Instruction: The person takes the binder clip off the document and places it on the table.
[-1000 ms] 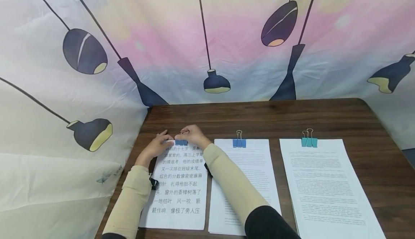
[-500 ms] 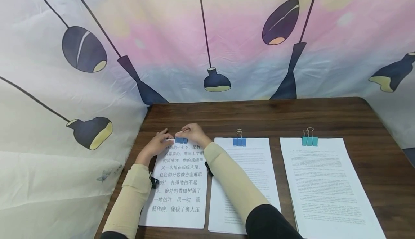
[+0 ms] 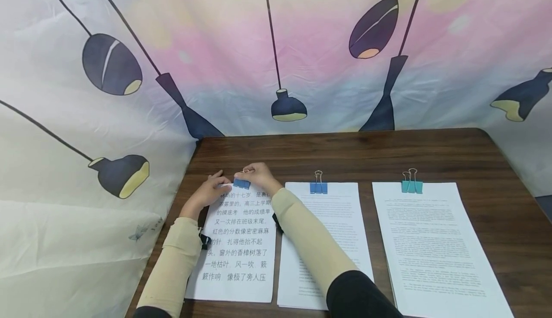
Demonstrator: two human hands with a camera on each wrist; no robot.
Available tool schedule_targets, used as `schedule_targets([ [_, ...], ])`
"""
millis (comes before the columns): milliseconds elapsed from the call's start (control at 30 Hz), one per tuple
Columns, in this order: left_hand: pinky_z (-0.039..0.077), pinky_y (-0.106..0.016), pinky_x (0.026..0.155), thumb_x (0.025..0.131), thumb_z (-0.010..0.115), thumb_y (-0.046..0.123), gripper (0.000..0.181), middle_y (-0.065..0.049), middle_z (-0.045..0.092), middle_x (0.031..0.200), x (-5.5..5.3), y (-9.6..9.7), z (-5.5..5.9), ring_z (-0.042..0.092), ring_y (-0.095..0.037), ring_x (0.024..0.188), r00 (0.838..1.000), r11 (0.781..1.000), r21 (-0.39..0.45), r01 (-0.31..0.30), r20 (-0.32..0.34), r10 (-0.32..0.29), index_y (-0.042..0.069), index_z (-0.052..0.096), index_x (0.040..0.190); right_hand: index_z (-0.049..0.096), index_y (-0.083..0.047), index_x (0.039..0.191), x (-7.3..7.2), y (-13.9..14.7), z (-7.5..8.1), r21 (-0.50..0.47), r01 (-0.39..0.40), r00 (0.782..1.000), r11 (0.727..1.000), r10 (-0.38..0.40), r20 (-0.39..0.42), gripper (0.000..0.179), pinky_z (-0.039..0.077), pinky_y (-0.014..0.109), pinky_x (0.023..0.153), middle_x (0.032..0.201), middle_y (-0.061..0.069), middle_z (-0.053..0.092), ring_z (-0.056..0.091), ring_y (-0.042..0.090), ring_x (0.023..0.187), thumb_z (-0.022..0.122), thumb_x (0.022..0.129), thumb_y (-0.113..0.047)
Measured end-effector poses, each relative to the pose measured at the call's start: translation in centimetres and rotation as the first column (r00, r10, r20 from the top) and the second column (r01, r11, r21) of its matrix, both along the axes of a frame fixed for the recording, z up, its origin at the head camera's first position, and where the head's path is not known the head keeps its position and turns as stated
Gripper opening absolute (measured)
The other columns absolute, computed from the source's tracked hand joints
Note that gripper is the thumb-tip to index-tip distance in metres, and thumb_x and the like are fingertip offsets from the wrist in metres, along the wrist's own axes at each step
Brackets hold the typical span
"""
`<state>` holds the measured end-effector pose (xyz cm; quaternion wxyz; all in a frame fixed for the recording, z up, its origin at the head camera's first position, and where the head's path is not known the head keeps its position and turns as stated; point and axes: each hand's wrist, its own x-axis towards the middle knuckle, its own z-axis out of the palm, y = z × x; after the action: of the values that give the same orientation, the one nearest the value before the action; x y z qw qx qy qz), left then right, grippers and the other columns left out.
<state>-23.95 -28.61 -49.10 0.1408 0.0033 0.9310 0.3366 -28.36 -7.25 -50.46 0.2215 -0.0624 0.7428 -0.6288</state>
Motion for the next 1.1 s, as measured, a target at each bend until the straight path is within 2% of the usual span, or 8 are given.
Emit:
schedule_targets([
  [267,-0.004,-0.075,0.12,0.109,0.06,0.022,0.018,-0.021,0.015,0.175,-0.4,0.3,0.1,-0.008,-0.053,0.158,1.0,1.0,0.0,0.002,0.004,-0.002,0.009,0.071,0.116,0.067,-0.005,0.135,-0.4,0.6,-0.1,-0.056,0.034,0.998,0.998,-0.03,0.057,0.056,0.059,0.027,0.075,0.115,0.008,0.071,0.073,0.018,0.089,0.082,0.094,-0.041],
  [367,-0.005,-0.075,0.12,0.109,0.059,0.022,0.018,-0.02,0.014,0.175,-0.6,0.4,0.0,-0.008,-0.052,0.158,1.0,1.0,0.0,0.001,0.011,-0.001,0.01,0.071,0.115,0.066,-0.004,0.136,-0.6,0.8,-0.2,-0.067,0.044,0.997,0.997,-0.04,0.065,0.057,0.06,0.027,0.076,0.116,0.009,0.071,0.073,0.018,0.089,0.082,0.094,-0.04],
  [633,-0.005,-0.073,0.122,0.109,0.06,0.021,0.017,-0.02,0.014,0.175,-0.4,0.4,-0.3,-0.008,-0.05,0.158,1.0,1.0,0.002,0.002,0.014,-0.003,0.009,0.07,0.114,0.069,-0.003,0.131,-0.9,0.8,-0.6,-0.026,0.053,0.999,0.998,-0.054,-0.006,0.051,0.053,0.034,0.095,0.124,0.009,0.069,0.064,0.018,0.103,0.081,0.095,-0.036],
  [767,-0.005,-0.073,0.122,0.108,0.061,0.02,0.015,-0.02,0.014,0.175,-0.3,0.4,-0.3,-0.008,-0.05,0.159,1.0,1.0,0.004,-0.008,0.013,0.008,0.009,0.071,0.113,0.067,-0.002,0.135,-1.2,0.9,-0.6,-0.03,0.056,0.998,0.998,-0.056,0.001,0.054,0.052,0.04,0.102,0.128,0.011,0.068,0.063,0.022,0.109,0.081,0.096,-0.036],
  [933,-0.004,-0.073,0.122,0.108,0.061,0.021,0.015,-0.02,0.015,0.175,-0.3,0.4,-0.1,-0.007,-0.049,0.159,1.0,1.0,-0.002,-0.015,0.007,0.015,0.01,0.07,0.111,0.065,-0.002,0.14,-2.2,1.5,0.1,-0.018,0.084,0.996,0.996,-0.084,-0.005,0.059,0.054,0.04,0.101,0.13,0.014,0.068,0.065,0.024,0.111,0.082,0.095,-0.036],
  [1100,-0.001,-0.072,0.123,0.108,0.062,0.021,0.013,-0.02,0.016,0.174,-0.2,0.3,0.1,-0.006,-0.05,0.159,1.0,0.999,-0.032,-0.024,-0.001,0.024,0.011,0.069,0.109,0.059,0.004,0.146,-3.8,3.6,1.9,0.046,0.073,0.992,0.996,-0.068,-0.103,0.065,0.056,0.041,0.099,0.141,0.02,0.063,0.065,0.029,0.116,0.08,0.096,-0.033],
])
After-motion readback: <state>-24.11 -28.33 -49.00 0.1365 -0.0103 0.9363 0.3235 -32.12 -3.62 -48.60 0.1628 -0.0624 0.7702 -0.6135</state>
